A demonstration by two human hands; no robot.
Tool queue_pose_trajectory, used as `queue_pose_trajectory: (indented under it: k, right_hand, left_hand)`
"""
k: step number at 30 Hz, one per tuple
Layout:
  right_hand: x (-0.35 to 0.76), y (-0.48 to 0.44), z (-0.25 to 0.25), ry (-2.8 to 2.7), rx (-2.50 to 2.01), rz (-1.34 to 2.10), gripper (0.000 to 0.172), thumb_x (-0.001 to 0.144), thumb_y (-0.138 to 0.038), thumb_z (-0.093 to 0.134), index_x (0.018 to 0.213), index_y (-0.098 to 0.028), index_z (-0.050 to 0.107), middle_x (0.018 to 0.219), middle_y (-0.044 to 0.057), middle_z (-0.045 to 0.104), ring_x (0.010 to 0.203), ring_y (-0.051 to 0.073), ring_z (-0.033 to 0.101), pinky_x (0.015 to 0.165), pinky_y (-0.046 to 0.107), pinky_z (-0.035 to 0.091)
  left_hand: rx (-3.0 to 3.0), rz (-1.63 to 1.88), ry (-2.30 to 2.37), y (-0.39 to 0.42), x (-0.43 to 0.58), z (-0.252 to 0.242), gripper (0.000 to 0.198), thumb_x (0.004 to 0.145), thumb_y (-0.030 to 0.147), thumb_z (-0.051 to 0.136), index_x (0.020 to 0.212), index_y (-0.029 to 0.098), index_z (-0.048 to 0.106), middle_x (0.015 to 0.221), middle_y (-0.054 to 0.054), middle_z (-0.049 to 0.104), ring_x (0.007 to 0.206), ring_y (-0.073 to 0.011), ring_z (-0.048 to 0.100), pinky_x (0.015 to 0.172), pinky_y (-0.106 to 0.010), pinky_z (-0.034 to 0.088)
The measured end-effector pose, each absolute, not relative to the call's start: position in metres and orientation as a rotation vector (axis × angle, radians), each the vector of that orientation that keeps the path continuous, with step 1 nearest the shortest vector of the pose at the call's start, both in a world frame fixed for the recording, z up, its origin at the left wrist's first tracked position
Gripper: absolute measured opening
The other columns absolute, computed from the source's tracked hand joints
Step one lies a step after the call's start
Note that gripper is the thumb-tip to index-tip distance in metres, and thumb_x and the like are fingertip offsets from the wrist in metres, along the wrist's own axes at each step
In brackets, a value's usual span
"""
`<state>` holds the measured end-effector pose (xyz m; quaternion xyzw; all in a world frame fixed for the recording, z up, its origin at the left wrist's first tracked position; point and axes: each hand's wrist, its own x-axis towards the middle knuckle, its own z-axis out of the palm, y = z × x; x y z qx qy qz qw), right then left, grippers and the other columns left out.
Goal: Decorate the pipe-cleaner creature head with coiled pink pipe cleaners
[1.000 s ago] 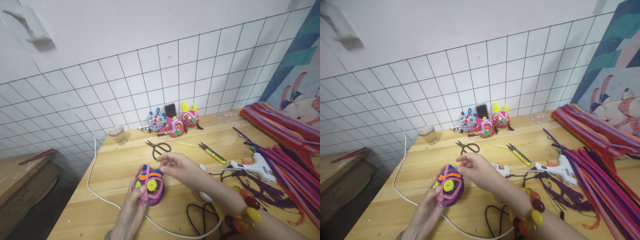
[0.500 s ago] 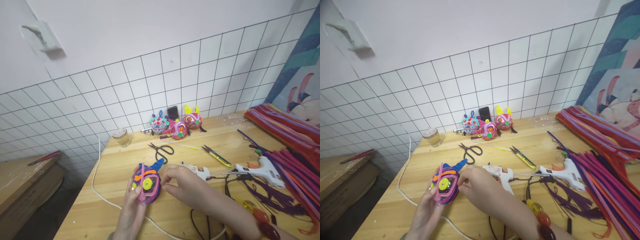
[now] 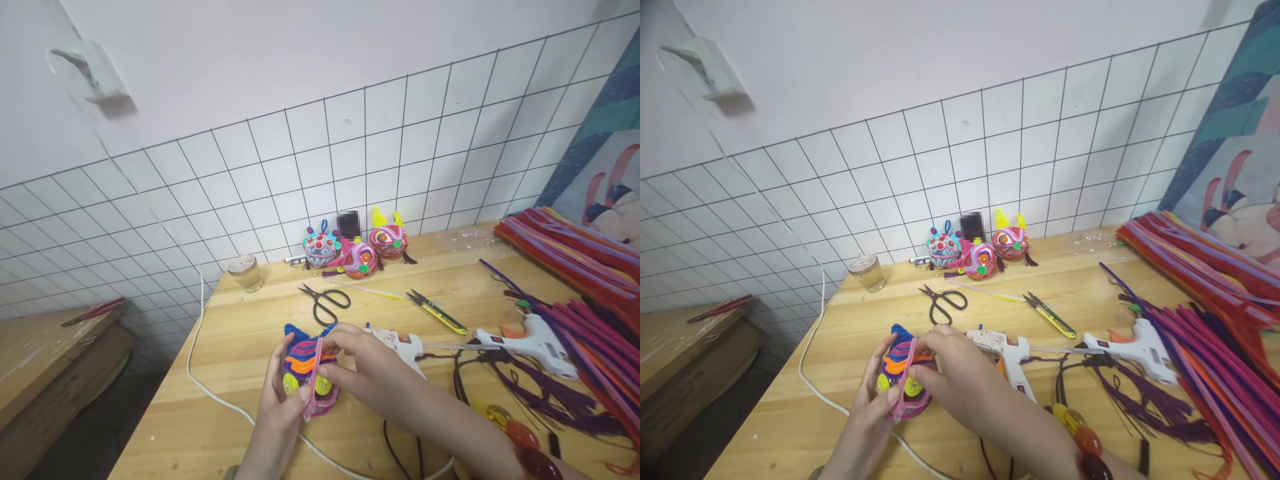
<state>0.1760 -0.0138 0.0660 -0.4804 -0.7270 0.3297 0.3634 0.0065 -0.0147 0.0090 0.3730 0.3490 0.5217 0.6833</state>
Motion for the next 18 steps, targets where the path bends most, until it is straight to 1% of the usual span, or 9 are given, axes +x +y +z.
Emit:
queue_pose_trajectory:
  k: [3,7,11,14,16,18]
  right_hand:
    - [0.1756,-0.0122,0.0642,-1.858,-1.24,0.867,0.01,0.076,-0.011,0.063,0.081,-0.019,0.066,0.087,0.001,0.064,0.086,0.016,0.057,0.076,0.027,0.042]
    - [0.1746,-0.0095,0.0623,-1.868,-1.243,0.887,0.009,0.075,-0.011,0.064,0.079,-0.019,0.067,0.086,0.002,0.062,0.085,0.017,0.055,0.076,0.028,0.041]
    - [0.1742,-0.0098,0.0609,-1.889,-1.231,0.928,0.009,0.077,-0.011,0.062,0.074,-0.019,0.066,0.085,0.002,0.06,0.084,0.017,0.054,0.075,0.028,0.041]
    - [0.1749,-0.011,0.0609,-1.879,-1.246,0.918,0.011,0.079,-0.011,0.059,0.072,-0.019,0.062,0.084,0.001,0.058,0.085,0.017,0.054,0.075,0.028,0.041]
    - [0.1755,-0.0114,0.0612,-1.87,-1.257,0.908,0.01,0.08,-0.012,0.058,0.073,-0.019,0.06,0.084,0.001,0.057,0.085,0.017,0.053,0.075,0.028,0.041]
    - [0.1756,-0.0115,0.0614,-1.873,-1.258,0.909,0.011,0.081,-0.012,0.058,0.073,-0.019,0.059,0.084,0.001,0.056,0.085,0.016,0.054,0.075,0.028,0.041]
  left_hand:
    - [0.866,1.189,0.815,-0.0151,0.0083,0.0096,0.067,0.064,0.025,0.077,0.124,0.029,0.047,0.118,-0.008,0.061,0.11,-0.0265,0.056,0.09,-0.034,0.045]
    - [0.883,1.154,0.82,-0.0145,0.0095,0.0109,0.066,0.067,0.024,0.076,0.125,0.029,0.046,0.117,-0.009,0.061,0.109,-0.0272,0.056,0.09,-0.037,0.045]
    - [0.866,1.128,0.79,-0.0147,0.0092,0.0111,0.063,0.068,0.022,0.074,0.125,0.03,0.047,0.122,-0.008,0.059,0.112,-0.0271,0.055,0.093,-0.038,0.044]
    - [0.813,1.134,0.737,-0.0152,0.0091,0.0109,0.058,0.07,0.028,0.072,0.124,0.029,0.05,0.125,-0.009,0.057,0.114,-0.0282,0.053,0.095,-0.039,0.042]
    - [0.766,1.132,0.721,-0.0156,0.0096,0.0122,0.057,0.07,0.032,0.072,0.124,0.028,0.051,0.128,-0.01,0.055,0.113,-0.0293,0.054,0.094,-0.04,0.043]
    - [0.747,1.125,0.737,-0.0161,0.0104,0.0149,0.059,0.068,0.031,0.073,0.123,0.028,0.052,0.128,-0.01,0.055,0.111,-0.0291,0.055,0.091,-0.04,0.045]
